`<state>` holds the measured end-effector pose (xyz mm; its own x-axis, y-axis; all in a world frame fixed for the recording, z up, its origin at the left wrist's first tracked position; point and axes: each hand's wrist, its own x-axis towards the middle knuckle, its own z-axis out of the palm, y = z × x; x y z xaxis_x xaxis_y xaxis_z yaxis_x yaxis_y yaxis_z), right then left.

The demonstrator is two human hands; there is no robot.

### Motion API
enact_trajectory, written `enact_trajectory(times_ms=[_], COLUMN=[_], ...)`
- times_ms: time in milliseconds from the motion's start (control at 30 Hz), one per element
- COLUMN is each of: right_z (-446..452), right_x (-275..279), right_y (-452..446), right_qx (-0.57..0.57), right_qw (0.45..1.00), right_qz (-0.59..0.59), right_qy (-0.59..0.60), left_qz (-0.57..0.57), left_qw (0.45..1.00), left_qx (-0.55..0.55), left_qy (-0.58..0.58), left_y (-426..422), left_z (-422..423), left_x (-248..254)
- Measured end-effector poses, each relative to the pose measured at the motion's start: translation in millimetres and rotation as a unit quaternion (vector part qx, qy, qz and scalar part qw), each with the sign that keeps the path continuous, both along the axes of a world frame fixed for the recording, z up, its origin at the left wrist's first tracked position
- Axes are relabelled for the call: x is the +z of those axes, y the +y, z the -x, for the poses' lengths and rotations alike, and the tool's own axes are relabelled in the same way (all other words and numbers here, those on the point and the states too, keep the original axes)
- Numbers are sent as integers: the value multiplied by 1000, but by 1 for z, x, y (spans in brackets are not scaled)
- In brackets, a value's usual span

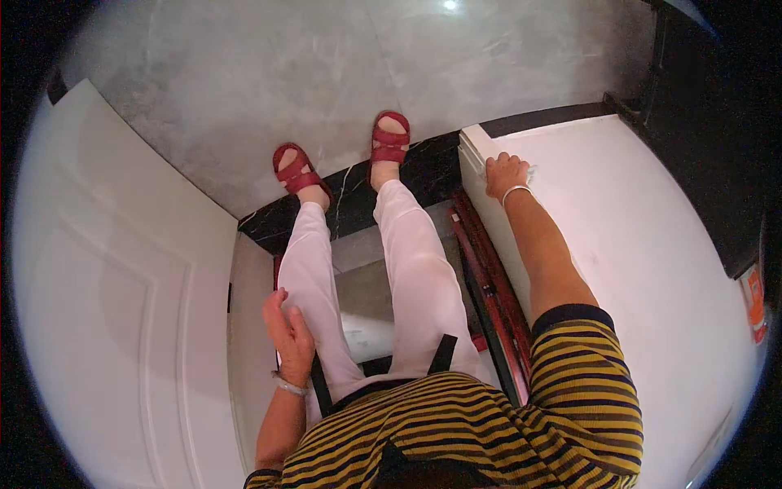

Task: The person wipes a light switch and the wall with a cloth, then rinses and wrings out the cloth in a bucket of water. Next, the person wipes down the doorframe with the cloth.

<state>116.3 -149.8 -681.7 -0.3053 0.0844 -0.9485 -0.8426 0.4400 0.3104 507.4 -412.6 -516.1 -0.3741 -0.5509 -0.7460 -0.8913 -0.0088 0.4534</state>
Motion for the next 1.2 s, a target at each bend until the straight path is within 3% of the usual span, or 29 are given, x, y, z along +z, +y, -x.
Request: enact_trajectory(times_ms=[233, 600, 833, 933, 967, 1033, 1100, 1133, 1200], right_z=[2, -3, -11, -16, -19, -19, -36, -41, -80], right_x=[-67, -152, -186, -176, -166, -156, -165, -132, -80], right_y=[11, 30, 25, 28, 29, 16, 31, -11, -68], right_qx=[20, 22, 36, 9, -51, -166, -440, -550, -659], right_qw=[1000, 997, 994, 981, 974, 942, 792, 761, 650], right_qz=[14, 53, 65, 131, 167, 251, 420, 344, 367], right_qy=[20, 43, 81, 146, 144, 148, 46, -13, -89], left_qz=[-69, -141, -189, -195, -211, -233, -244, -254, -262], left_qw=[997, 979, 966, 963, 958, 948, 946, 943, 932], left_qx=[43, 124, 167, 175, 188, 212, 204, 199, 232], left_qy=[8, 75, 49, 64, 56, 53, 69, 76, 98], left_y=[-14, 31, 29, 31, 35, 44, 48, 50, 48], left_z=[77, 106, 107, 116, 115, 114, 112, 113, 126], left_x=[-48, -119, -139, -144, -140, -141, -142, -140, -133])
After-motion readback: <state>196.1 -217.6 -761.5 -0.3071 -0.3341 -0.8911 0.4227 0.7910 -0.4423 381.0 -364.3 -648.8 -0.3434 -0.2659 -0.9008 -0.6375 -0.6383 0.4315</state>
